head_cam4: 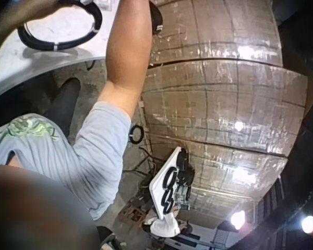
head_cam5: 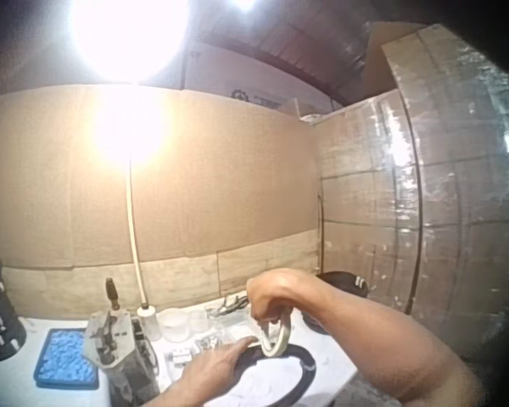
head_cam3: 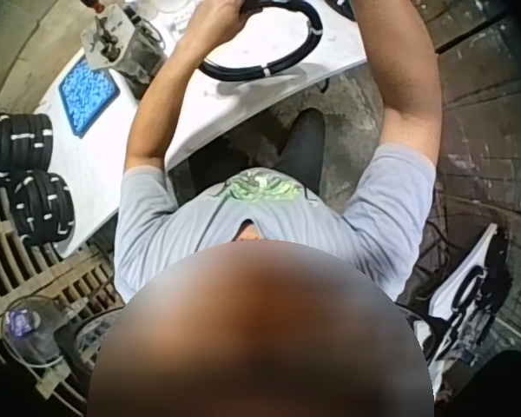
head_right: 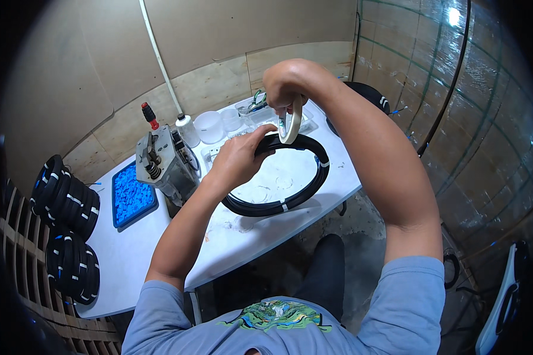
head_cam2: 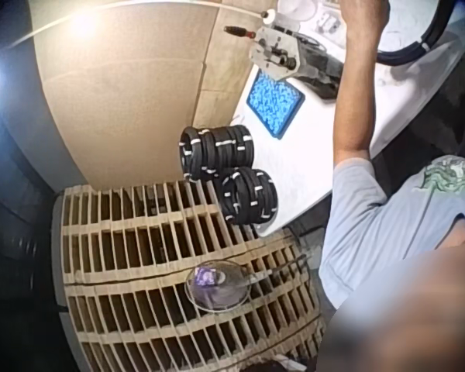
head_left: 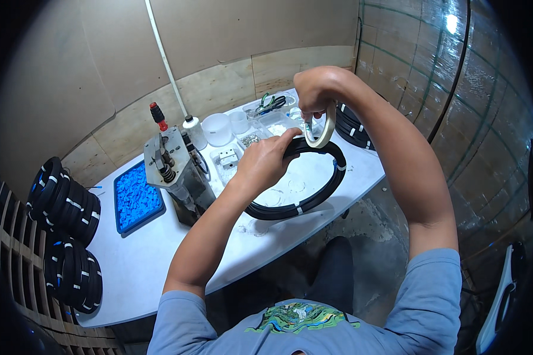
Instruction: Applying white adhesive tape to secure a coiled black industrial cable and then placing it onto a stack of finished coils.
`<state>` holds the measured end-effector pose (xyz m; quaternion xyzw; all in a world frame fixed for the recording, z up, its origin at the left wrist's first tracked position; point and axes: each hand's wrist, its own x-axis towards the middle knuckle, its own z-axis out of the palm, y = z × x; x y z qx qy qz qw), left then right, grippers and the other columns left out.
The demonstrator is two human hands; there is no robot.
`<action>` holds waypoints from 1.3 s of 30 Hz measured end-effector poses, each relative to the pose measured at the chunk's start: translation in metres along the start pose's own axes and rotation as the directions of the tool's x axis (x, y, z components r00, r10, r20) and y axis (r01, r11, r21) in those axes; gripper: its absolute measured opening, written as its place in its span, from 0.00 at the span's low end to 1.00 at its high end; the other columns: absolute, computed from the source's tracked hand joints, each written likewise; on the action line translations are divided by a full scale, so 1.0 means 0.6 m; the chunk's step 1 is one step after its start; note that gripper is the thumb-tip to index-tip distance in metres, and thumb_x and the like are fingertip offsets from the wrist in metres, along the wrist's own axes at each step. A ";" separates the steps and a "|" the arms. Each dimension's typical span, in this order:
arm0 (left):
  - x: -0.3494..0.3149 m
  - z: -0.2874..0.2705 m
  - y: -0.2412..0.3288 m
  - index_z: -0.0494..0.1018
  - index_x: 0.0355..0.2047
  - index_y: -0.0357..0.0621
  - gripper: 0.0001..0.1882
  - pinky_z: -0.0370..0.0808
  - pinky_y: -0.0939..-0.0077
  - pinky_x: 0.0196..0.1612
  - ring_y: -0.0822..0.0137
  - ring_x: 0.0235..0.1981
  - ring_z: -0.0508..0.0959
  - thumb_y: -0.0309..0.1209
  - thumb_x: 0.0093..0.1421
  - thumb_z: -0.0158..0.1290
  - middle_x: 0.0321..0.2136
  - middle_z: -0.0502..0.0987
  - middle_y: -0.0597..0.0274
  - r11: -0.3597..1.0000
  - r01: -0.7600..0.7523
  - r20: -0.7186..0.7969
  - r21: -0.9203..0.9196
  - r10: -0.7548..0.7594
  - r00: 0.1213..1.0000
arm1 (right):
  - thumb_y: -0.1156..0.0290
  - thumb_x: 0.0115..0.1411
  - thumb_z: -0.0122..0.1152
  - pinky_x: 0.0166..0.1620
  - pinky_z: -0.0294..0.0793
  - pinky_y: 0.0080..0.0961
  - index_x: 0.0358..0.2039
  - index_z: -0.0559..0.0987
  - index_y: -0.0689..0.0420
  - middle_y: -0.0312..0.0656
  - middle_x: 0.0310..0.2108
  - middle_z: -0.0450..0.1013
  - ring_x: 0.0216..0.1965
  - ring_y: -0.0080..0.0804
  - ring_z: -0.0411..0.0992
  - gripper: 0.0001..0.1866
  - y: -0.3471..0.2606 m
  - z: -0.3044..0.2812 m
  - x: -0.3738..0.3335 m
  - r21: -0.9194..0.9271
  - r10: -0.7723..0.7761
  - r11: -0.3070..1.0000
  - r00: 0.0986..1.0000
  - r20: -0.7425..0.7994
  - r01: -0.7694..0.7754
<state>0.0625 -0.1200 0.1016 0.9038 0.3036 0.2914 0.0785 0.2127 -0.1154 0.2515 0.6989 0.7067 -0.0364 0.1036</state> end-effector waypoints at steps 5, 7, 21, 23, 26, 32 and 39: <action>0.002 0.005 -0.011 0.70 0.51 0.52 0.19 0.76 0.53 0.38 0.45 0.37 0.80 0.34 0.60 0.58 0.36 0.81 0.51 0.999 -0.026 -0.029 -0.021 0.025 0.999 | 0.69 0.50 0.69 0.31 0.78 0.31 0.27 0.85 0.63 0.44 0.26 0.81 0.26 0.32 0.79 0.10 -0.005 0.006 -0.008 -0.006 0.002 1.000 1.000 0.006 -0.002; 0.005 0.003 -0.011 0.71 0.51 0.51 0.18 0.75 0.52 0.38 0.45 0.37 0.80 0.34 0.60 0.57 0.36 0.81 0.51 0.999 -0.006 -0.017 -0.033 0.006 1.000 | 0.70 0.50 0.67 0.31 0.78 0.31 0.27 0.85 0.65 0.46 0.26 0.81 0.26 0.35 0.79 0.09 -0.009 0.009 -0.022 -0.017 -0.034 0.999 0.999 -0.017 0.033; -0.001 -0.013 -0.029 0.72 0.52 0.48 0.20 0.75 0.56 0.39 0.43 0.37 0.80 0.33 0.59 0.59 0.34 0.81 0.45 0.990 0.107 0.059 -0.097 -0.102 0.993 | 0.68 0.57 0.65 0.33 0.75 0.38 0.49 0.77 0.62 0.51 0.22 0.76 0.24 0.44 0.77 0.19 -0.055 0.300 -0.133 0.727 0.238 0.583 0.780 -0.579 0.362; 0.002 -0.012 -0.029 0.72 0.52 0.47 0.20 0.75 0.57 0.38 0.44 0.37 0.81 0.34 0.59 0.60 0.35 0.81 0.45 0.988 0.104 0.059 -0.110 -0.098 0.993 | 0.71 0.58 0.65 0.31 0.75 0.35 0.51 0.76 0.62 0.49 0.23 0.76 0.23 0.38 0.76 0.20 -0.070 0.345 -0.122 0.773 0.328 0.472 0.729 -0.601 0.425; 0.006 -0.006 -0.028 0.73 0.51 0.47 0.20 0.75 0.56 0.39 0.44 0.37 0.80 0.34 0.58 0.60 0.34 0.81 0.46 0.986 0.087 0.055 -0.141 -0.080 0.995 | 0.74 0.59 0.64 0.30 0.74 0.33 0.52 0.77 0.61 0.47 0.25 0.76 0.23 0.38 0.75 0.20 -0.074 0.400 -0.073 0.526 0.343 0.582 0.399 -0.850 0.621; 0.007 -0.009 -0.026 0.73 0.49 0.48 0.19 0.75 0.55 0.38 0.44 0.35 0.80 0.36 0.58 0.59 0.32 0.81 0.47 0.978 0.116 0.083 -0.173 -0.103 0.991 | 0.75 0.58 0.65 0.30 0.74 0.32 0.52 0.78 0.61 0.44 0.23 0.74 0.24 0.38 0.73 0.21 -0.057 0.432 -0.066 0.270 0.118 0.847 0.334 -0.935 0.457; 0.002 -0.012 -0.032 0.75 0.47 0.51 0.16 0.75 0.54 0.36 0.44 0.34 0.80 0.37 0.60 0.58 0.31 0.81 0.49 0.982 0.138 0.065 -0.128 -0.130 0.989 | 0.77 0.57 0.62 0.28 0.75 0.33 0.49 0.79 0.65 0.45 0.20 0.73 0.22 0.38 0.73 0.18 -0.065 0.378 -0.135 0.279 0.112 0.851 0.366 -0.924 0.444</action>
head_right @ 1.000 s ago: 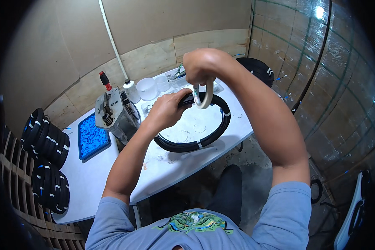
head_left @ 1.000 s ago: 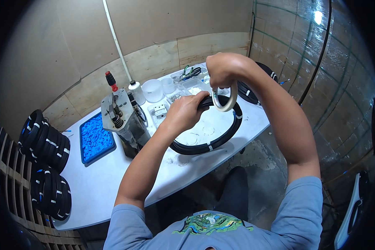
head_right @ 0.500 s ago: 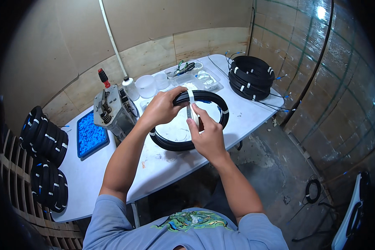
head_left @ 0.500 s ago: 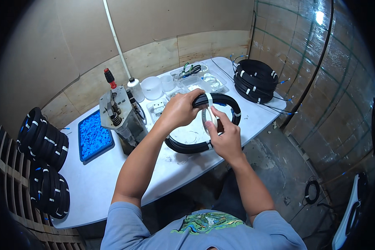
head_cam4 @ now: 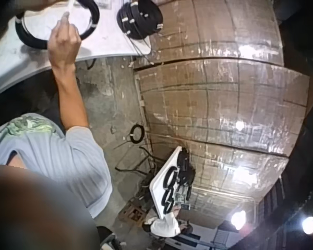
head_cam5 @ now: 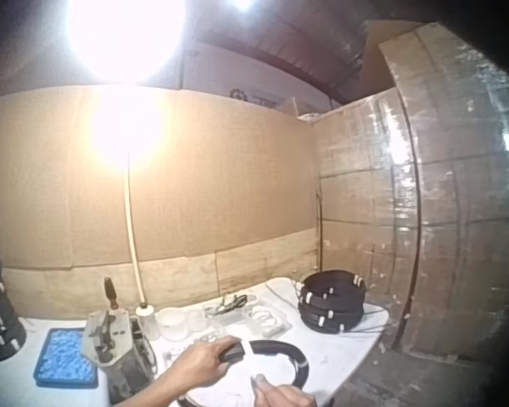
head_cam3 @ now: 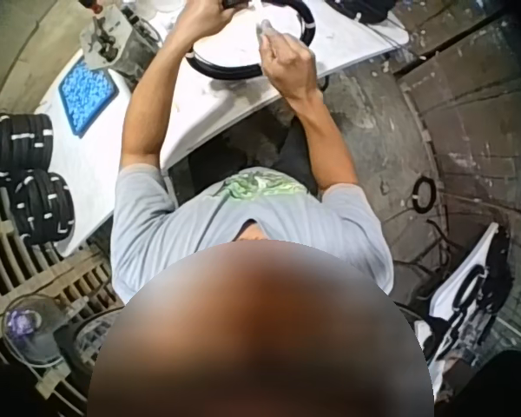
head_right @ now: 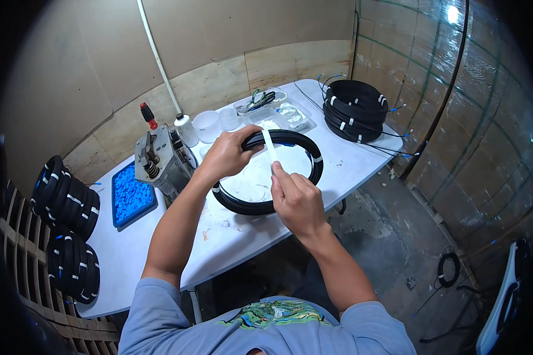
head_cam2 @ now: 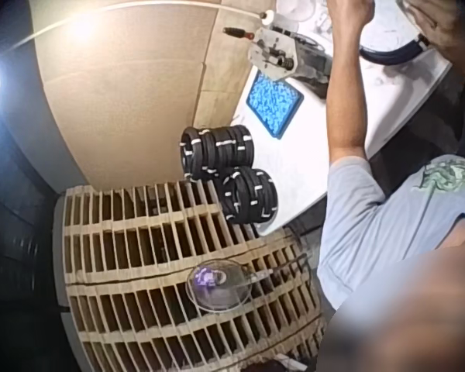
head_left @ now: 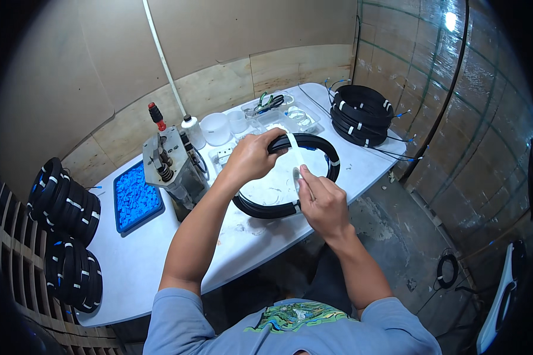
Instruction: Applying white adhesive tape to secure a coiled black industrial cable and then placing it onto a stack of finished coils.
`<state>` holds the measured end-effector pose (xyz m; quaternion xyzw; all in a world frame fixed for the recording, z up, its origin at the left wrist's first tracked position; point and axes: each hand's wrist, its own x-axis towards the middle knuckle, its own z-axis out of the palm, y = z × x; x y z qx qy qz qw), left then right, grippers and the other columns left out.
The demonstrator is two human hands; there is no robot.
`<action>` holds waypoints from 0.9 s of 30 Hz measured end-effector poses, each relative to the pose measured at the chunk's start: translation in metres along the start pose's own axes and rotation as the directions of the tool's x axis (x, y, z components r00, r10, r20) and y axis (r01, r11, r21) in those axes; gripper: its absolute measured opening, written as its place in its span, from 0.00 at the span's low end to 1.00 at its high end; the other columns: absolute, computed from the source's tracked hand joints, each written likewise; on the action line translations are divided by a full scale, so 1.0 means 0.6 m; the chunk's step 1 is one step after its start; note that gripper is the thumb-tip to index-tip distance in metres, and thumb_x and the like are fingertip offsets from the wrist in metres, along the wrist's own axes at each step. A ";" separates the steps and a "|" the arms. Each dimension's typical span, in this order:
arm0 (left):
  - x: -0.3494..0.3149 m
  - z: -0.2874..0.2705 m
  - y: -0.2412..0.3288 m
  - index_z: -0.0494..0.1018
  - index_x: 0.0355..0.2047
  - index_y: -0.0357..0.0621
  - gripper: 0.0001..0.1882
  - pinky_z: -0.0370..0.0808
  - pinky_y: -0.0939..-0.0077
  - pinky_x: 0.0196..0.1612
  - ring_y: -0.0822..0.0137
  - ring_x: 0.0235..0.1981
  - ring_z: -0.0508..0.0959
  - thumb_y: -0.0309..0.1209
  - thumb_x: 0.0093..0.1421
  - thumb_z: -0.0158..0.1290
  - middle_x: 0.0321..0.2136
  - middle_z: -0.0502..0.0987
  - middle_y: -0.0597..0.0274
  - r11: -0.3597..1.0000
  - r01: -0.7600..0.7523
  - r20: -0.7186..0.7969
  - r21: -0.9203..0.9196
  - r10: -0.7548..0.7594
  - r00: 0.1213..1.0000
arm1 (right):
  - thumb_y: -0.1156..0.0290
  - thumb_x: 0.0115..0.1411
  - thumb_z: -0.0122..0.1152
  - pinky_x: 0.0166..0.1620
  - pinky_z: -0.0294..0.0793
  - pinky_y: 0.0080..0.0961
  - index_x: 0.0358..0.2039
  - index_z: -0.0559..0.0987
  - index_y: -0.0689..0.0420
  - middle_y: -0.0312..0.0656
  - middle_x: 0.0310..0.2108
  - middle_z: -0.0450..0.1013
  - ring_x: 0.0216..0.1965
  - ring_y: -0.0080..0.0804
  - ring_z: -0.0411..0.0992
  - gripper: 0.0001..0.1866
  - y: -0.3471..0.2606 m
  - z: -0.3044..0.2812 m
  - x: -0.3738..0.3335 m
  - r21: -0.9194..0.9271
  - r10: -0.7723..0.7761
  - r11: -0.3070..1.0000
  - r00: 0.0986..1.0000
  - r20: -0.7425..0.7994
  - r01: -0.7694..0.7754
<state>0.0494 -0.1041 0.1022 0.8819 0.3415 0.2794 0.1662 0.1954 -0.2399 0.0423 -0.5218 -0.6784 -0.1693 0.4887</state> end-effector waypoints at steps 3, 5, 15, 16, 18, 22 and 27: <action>-0.002 0.008 -0.002 0.75 0.48 0.46 0.17 0.75 0.62 0.35 0.49 0.31 0.81 0.35 0.60 0.59 0.30 0.81 0.47 0.998 -0.053 -0.041 0.032 0.054 0.998 | 0.76 0.58 0.62 0.29 0.76 0.33 0.47 0.80 0.65 0.45 0.21 0.73 0.23 0.39 0.74 0.16 -0.015 -0.029 0.008 -0.013 0.039 0.999 0.998 0.054 -0.038; 0.001 0.007 0.003 0.75 0.48 0.46 0.17 0.75 0.63 0.35 0.50 0.30 0.81 0.35 0.59 0.60 0.30 0.81 0.47 0.998 -0.053 -0.032 0.027 0.054 0.998 | 0.75 0.59 0.62 0.29 0.76 0.34 0.48 0.79 0.64 0.45 0.22 0.74 0.23 0.39 0.74 0.17 -0.009 -0.022 0.001 -0.008 0.034 0.999 0.999 0.041 -0.034; 0.005 0.003 -0.001 0.77 0.43 0.45 0.18 0.77 0.60 0.38 0.48 0.34 0.82 0.37 0.53 0.62 0.30 0.82 0.49 0.993 -0.099 -0.011 -0.067 0.099 0.995 | 0.69 0.59 0.63 0.36 0.74 0.37 0.52 0.77 0.59 0.44 0.26 0.74 0.31 0.42 0.74 0.20 0.074 0.104 -0.023 -0.079 0.009 0.997 0.995 0.096 -0.002; 0.001 0.005 0.003 0.78 0.41 0.46 0.17 0.77 0.59 0.37 0.48 0.33 0.82 0.38 0.52 0.62 0.29 0.82 0.50 0.996 -0.084 -0.044 -0.022 0.083 0.996 | 0.67 0.59 0.63 0.39 0.74 0.39 0.51 0.78 0.58 0.45 0.27 0.74 0.34 0.43 0.74 0.20 0.074 0.103 -0.022 -0.078 -0.011 0.997 0.991 0.136 0.022; -0.004 0.013 -0.004 0.78 0.39 0.49 0.14 0.77 0.58 0.34 0.47 0.30 0.81 0.38 0.52 0.62 0.26 0.81 0.50 0.999 -0.036 -0.076 -0.021 0.035 0.996 | 0.63 0.58 0.64 0.42 0.72 0.41 0.50 0.79 0.56 0.46 0.32 0.76 0.38 0.43 0.75 0.20 0.065 0.088 -0.029 -0.076 0.022 0.997 0.979 0.205 -0.006; -0.001 0.021 -0.028 0.78 0.36 0.50 0.10 0.76 0.55 0.30 0.44 0.28 0.79 0.36 0.54 0.60 0.23 0.79 0.48 0.996 -0.087 -0.180 0.026 0.090 0.979 | 0.65 0.56 0.66 0.42 0.74 0.39 0.31 0.83 0.58 0.46 0.31 0.79 0.36 0.44 0.76 0.09 0.058 0.024 -0.007 0.115 -0.045 0.993 0.990 0.135 0.029; -0.003 0.012 -0.016 0.77 0.37 0.50 0.11 0.76 0.53 0.31 0.44 0.27 0.79 0.35 0.53 0.60 0.23 0.79 0.49 0.997 -0.050 -0.140 0.066 0.059 0.988 | 0.63 0.59 0.62 0.38 0.73 0.29 0.37 0.84 0.59 0.43 0.28 0.78 0.32 0.36 0.74 0.13 0.096 -0.013 0.119 0.151 0.150 0.974 0.979 0.138 -0.170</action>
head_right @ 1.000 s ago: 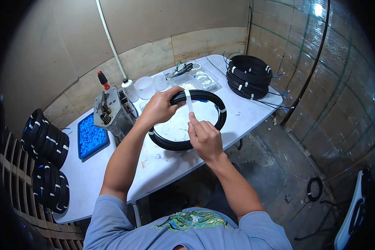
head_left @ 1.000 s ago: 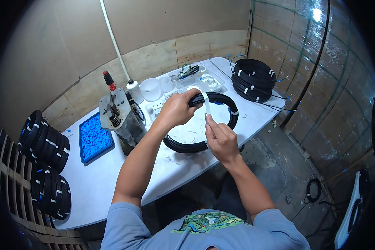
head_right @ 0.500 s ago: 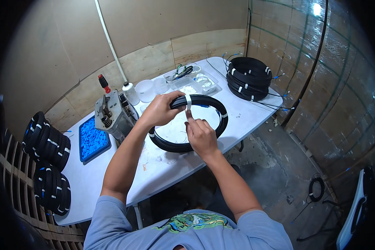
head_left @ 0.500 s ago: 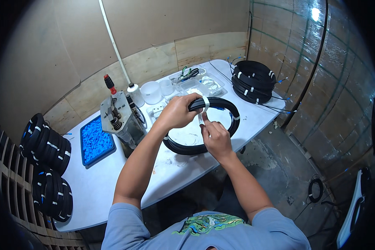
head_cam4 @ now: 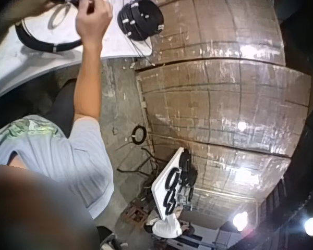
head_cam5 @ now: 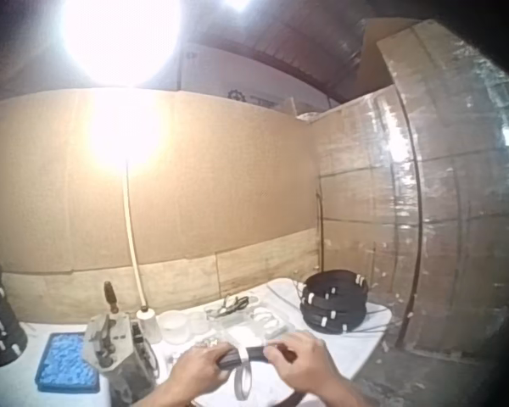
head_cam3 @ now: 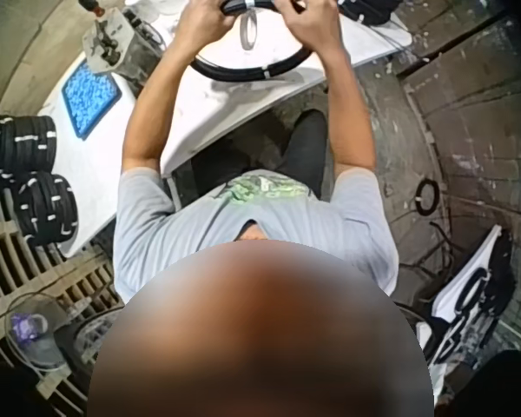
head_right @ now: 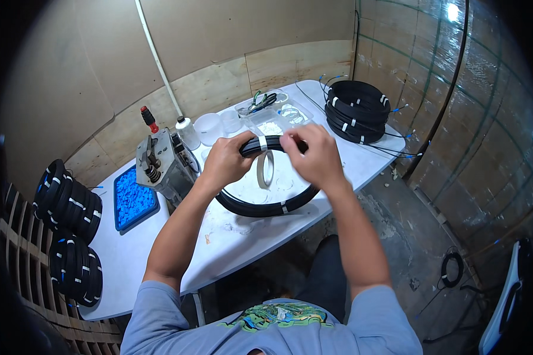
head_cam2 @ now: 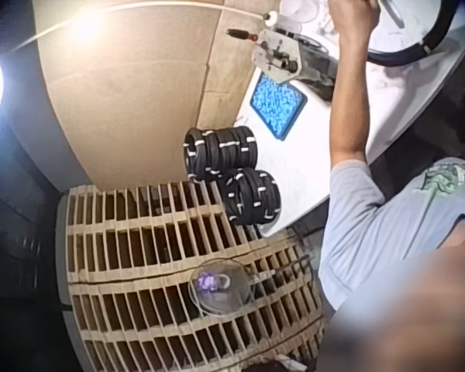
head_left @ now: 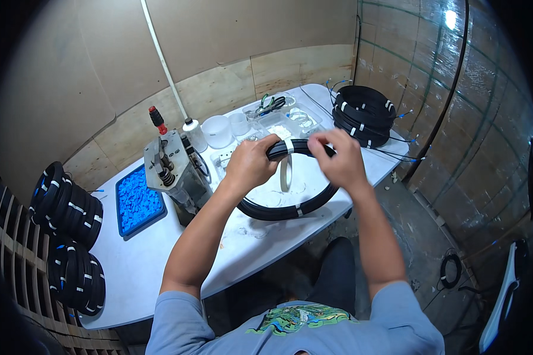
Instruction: Applying white adhesive tape to secure a coiled black industrial cable and then placing it onto a stack of finished coils.
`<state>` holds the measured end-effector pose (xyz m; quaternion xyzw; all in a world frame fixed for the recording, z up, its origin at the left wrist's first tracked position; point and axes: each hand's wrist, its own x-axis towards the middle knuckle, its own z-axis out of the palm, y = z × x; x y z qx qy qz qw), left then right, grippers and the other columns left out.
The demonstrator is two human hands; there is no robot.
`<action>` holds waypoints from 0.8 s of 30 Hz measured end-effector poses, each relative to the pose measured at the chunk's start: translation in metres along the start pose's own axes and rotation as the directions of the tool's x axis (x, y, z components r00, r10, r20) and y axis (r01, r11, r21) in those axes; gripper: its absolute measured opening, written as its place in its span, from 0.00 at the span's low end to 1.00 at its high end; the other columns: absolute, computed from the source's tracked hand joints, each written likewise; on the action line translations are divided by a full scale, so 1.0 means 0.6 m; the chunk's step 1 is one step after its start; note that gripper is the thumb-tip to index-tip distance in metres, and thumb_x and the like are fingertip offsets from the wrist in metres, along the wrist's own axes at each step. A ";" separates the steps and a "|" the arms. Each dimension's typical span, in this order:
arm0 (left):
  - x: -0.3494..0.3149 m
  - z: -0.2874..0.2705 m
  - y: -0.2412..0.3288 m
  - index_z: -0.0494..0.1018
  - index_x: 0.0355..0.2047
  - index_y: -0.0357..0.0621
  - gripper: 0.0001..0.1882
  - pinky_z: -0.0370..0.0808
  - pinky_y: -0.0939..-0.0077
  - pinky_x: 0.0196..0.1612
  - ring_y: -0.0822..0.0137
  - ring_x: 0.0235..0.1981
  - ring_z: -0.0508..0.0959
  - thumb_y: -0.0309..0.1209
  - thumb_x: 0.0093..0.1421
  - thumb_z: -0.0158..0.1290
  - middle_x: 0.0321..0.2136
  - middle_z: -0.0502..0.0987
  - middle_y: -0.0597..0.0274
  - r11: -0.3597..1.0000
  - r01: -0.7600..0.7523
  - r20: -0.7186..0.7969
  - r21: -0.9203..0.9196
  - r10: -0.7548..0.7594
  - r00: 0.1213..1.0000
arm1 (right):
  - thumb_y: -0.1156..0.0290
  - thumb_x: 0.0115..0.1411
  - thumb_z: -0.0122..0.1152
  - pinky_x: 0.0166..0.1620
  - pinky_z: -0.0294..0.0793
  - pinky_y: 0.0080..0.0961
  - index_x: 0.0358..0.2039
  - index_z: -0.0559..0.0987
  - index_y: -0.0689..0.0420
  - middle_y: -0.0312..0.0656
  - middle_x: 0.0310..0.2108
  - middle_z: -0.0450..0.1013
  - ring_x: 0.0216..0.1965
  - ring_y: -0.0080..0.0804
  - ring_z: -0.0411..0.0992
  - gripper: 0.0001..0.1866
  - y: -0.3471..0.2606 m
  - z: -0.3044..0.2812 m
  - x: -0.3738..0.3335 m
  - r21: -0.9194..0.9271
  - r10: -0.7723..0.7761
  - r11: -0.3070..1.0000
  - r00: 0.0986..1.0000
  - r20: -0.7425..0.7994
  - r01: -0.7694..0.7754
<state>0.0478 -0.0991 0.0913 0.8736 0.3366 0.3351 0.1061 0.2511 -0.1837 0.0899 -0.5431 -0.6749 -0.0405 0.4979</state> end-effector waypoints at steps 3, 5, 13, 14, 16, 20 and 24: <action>0.004 0.004 0.014 0.77 0.38 0.50 0.12 0.76 0.53 0.32 0.45 0.28 0.80 0.35 0.53 0.61 0.24 0.79 0.49 0.999 -0.021 0.011 0.033 0.021 1.000 | 0.56 0.69 0.49 0.36 0.70 0.22 0.47 0.81 0.57 0.37 0.27 0.74 0.29 0.24 0.69 0.20 0.060 -0.007 0.090 0.093 0.202 0.954 0.843 0.499 -0.284; -0.003 0.001 0.017 0.77 0.39 0.51 0.13 0.76 0.52 0.32 0.45 0.28 0.80 0.35 0.52 0.61 0.24 0.79 0.49 0.999 -0.013 0.010 0.045 0.012 1.000 | 0.53 0.72 0.42 0.39 0.71 0.20 0.57 0.76 0.51 0.37 0.33 0.75 0.33 0.22 0.71 0.23 0.043 -0.004 0.132 0.026 0.239 0.895 0.526 0.816 -0.446; -0.009 0.007 0.015 0.79 0.45 0.52 0.18 0.77 0.57 0.33 0.45 0.29 0.80 0.33 0.52 0.61 0.26 0.80 0.48 0.997 -0.031 0.010 0.073 0.030 1.000 | 0.62 0.69 0.51 0.39 0.76 0.19 0.58 0.73 0.53 0.41 0.41 0.79 0.37 0.23 0.77 0.19 0.054 0.054 0.143 0.286 -0.005 0.728 0.412 0.911 -0.623; -0.009 0.008 0.017 0.79 0.45 0.52 0.18 0.77 0.57 0.33 0.45 0.29 0.80 0.33 0.52 0.61 0.26 0.80 0.48 0.997 -0.033 0.010 0.070 0.032 0.999 | 0.62 0.69 0.51 0.39 0.76 0.19 0.58 0.73 0.53 0.41 0.41 0.79 0.37 0.23 0.77 0.19 0.062 0.054 0.147 0.284 -0.002 0.728 0.413 0.911 -0.623; -0.009 0.008 0.019 0.78 0.42 0.51 0.15 0.77 0.56 0.32 0.45 0.28 0.80 0.33 0.52 0.61 0.25 0.80 0.48 0.998 -0.041 -0.023 0.057 0.042 0.999 | 0.68 0.65 0.59 0.37 0.75 0.18 0.56 0.73 0.58 0.42 0.40 0.79 0.36 0.22 0.77 0.20 0.069 0.047 0.160 0.440 -0.053 0.695 0.569 0.820 -0.570; -0.005 0.002 0.023 0.76 0.38 0.51 0.11 0.77 0.50 0.33 0.44 0.29 0.80 0.33 0.53 0.57 0.25 0.79 0.48 0.998 0.004 0.038 0.060 -0.007 0.999 | 0.72 0.63 0.62 0.35 0.75 0.19 0.50 0.73 0.58 0.42 0.36 0.80 0.35 0.22 0.77 0.15 0.026 0.020 0.171 0.529 0.018 0.703 0.754 0.656 -0.476; -0.001 0.001 0.025 0.76 0.38 0.52 0.11 0.77 0.50 0.33 0.44 0.29 0.80 0.33 0.54 0.57 0.25 0.80 0.47 0.997 0.017 0.054 0.069 -0.021 0.998 | 0.74 0.63 0.62 0.40 0.77 0.24 0.53 0.67 0.59 0.46 0.36 0.80 0.39 0.26 0.78 0.20 -0.010 -0.009 0.168 0.534 -0.001 0.760 0.821 0.571 -0.371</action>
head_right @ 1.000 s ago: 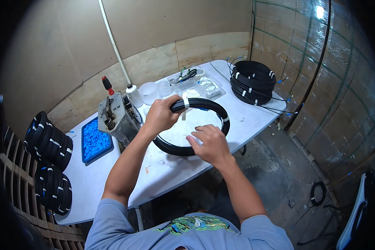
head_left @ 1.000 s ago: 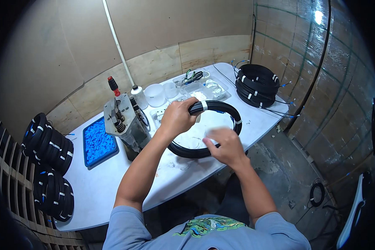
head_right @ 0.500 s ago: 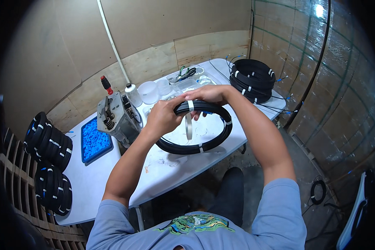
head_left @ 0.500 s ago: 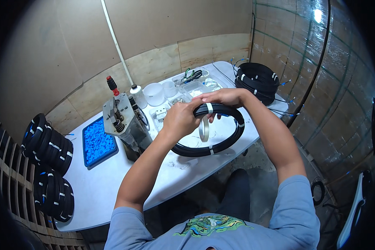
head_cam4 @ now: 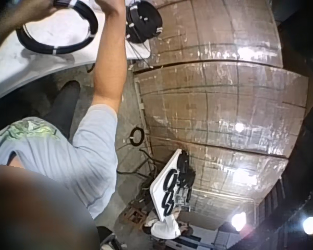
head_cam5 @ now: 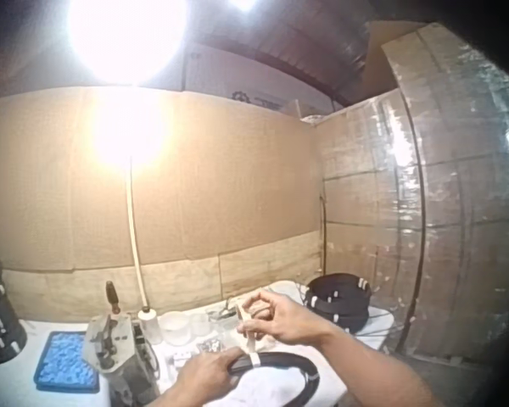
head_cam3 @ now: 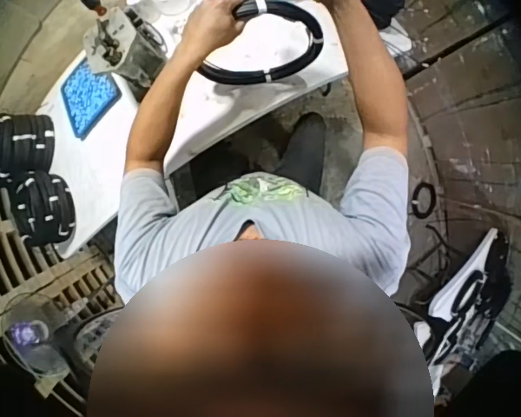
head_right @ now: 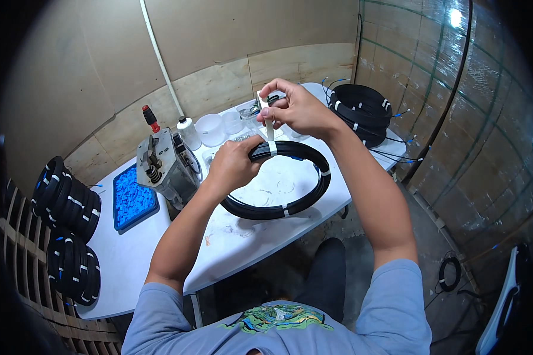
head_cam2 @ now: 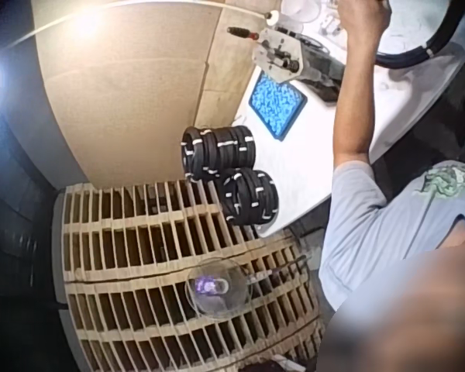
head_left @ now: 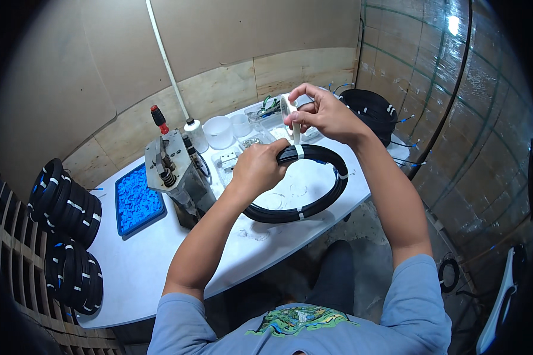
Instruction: Applying white adhesive tape to secure a coiled black industrial cable and then placing it onto a stack of finished coils.
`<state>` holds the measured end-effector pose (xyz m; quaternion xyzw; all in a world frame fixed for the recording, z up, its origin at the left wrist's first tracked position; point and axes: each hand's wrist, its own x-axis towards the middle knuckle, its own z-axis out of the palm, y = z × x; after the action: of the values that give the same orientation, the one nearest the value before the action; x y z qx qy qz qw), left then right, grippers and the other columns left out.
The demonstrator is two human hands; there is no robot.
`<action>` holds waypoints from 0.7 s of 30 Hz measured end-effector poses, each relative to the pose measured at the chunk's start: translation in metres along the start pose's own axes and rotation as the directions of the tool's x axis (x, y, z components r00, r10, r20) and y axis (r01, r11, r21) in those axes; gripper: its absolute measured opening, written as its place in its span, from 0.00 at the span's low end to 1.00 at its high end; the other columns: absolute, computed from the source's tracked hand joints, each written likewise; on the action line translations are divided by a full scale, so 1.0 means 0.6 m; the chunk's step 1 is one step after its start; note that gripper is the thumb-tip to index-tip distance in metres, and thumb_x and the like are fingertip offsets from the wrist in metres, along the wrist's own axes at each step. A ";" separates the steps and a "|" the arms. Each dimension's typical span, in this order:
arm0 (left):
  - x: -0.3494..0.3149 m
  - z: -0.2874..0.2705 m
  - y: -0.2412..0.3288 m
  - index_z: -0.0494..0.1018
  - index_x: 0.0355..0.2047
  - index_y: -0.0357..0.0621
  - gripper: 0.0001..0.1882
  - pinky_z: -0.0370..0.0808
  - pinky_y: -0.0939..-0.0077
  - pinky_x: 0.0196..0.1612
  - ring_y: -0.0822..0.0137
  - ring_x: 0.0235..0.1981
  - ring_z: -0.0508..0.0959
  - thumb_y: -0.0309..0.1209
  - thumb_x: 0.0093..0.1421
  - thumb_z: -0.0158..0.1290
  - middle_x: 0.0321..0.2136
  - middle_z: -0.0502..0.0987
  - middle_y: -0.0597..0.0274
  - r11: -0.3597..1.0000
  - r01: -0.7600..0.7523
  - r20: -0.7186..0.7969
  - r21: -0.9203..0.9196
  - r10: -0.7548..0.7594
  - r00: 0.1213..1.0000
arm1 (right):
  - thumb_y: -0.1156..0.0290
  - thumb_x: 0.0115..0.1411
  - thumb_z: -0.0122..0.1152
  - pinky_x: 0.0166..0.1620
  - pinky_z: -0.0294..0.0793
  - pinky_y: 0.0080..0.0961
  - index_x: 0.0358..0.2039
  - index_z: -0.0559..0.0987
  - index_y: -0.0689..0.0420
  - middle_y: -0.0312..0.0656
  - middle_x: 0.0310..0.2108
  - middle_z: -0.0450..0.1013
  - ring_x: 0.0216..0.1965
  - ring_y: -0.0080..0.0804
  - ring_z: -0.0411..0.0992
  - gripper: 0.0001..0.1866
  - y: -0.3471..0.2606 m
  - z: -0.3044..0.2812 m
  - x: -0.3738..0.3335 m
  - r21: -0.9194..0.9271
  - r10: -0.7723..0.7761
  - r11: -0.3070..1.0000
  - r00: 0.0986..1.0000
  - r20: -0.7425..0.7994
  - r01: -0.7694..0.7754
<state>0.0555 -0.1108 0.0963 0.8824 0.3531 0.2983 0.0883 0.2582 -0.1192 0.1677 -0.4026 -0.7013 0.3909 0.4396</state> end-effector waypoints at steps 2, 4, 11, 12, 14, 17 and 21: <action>0.000 0.001 -0.003 0.76 0.38 0.52 0.11 0.77 0.50 0.33 0.45 0.29 0.80 0.33 0.54 0.57 0.26 0.80 0.47 1.000 0.007 -0.007 -0.004 -0.007 1.000 | 0.76 0.62 0.61 0.43 0.78 0.26 0.55 0.65 0.59 0.47 0.37 0.80 0.41 0.28 0.78 0.22 -0.017 0.018 -0.027 -0.024 -0.047 0.999 0.998 -0.028 0.047; -0.001 0.000 -0.007 0.76 0.38 0.51 0.11 0.77 0.50 0.33 0.44 0.30 0.80 0.33 0.54 0.57 0.27 0.80 0.47 1.000 0.006 -0.038 -0.008 -0.006 0.999 | 0.80 0.61 0.59 0.51 0.76 0.31 0.60 0.59 0.59 0.49 0.41 0.79 0.45 0.32 0.78 0.28 -0.026 0.049 -0.067 -0.060 -0.134 0.990 0.988 -0.078 0.129; -0.001 -0.001 -0.015 0.77 0.39 0.51 0.11 0.77 0.51 0.35 0.44 0.31 0.80 0.34 0.55 0.56 0.28 0.81 0.49 0.999 0.020 -0.025 -0.040 -0.021 0.999 | 0.75 0.51 0.71 0.51 0.76 0.31 0.47 0.75 0.64 0.51 0.46 0.77 0.47 0.39 0.79 0.23 0.127 0.170 -0.244 -0.302 -0.393 0.901 0.883 -0.258 0.313; 0.000 0.003 -0.016 0.77 0.39 0.50 0.11 0.76 0.53 0.34 0.43 0.29 0.80 0.34 0.54 0.58 0.26 0.80 0.48 0.999 0.020 -0.049 -0.043 -0.022 0.999 | 0.72 0.50 0.73 0.51 0.76 0.32 0.45 0.77 0.65 0.52 0.46 0.77 0.48 0.40 0.78 0.22 0.127 0.182 -0.256 -0.360 -0.410 0.882 0.871 -0.272 0.303; 0.001 0.005 -0.014 0.77 0.39 0.49 0.12 0.76 0.54 0.33 0.43 0.28 0.79 0.34 0.54 0.60 0.24 0.79 0.47 0.999 0.018 -0.065 -0.049 -0.021 0.998 | 0.62 0.52 0.72 0.51 0.75 0.33 0.45 0.78 0.67 0.54 0.44 0.77 0.48 0.42 0.77 0.25 0.145 0.192 -0.266 -0.443 -0.472 0.839 0.828 -0.303 0.316; 0.001 -0.001 -0.001 0.77 0.39 0.51 0.11 0.77 0.51 0.34 0.44 0.31 0.80 0.38 0.56 0.58 0.27 0.81 0.49 0.999 0.029 -0.041 -0.036 -0.030 0.999 | 0.56 0.56 0.68 0.50 0.75 0.31 0.45 0.79 0.66 0.53 0.43 0.78 0.46 0.42 0.77 0.26 0.169 0.185 -0.247 -0.285 -0.358 0.928 0.794 -0.491 0.242; 0.002 0.007 0.007 0.77 0.39 0.51 0.12 0.77 0.51 0.32 0.44 0.29 0.81 0.40 0.56 0.59 0.25 0.80 0.48 1.000 0.011 -0.049 0.012 -0.010 0.999 | 0.58 0.61 0.67 0.42 0.75 0.24 0.38 0.75 0.64 0.46 0.34 0.80 0.38 0.26 0.78 0.20 0.159 0.172 -0.178 0.014 -0.081 0.993 0.763 -0.642 0.117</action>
<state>0.0609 -0.1127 0.0951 0.8735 0.3615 0.3172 0.0759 0.2141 -0.2009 0.0180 -0.4621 -0.5192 0.2253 0.6827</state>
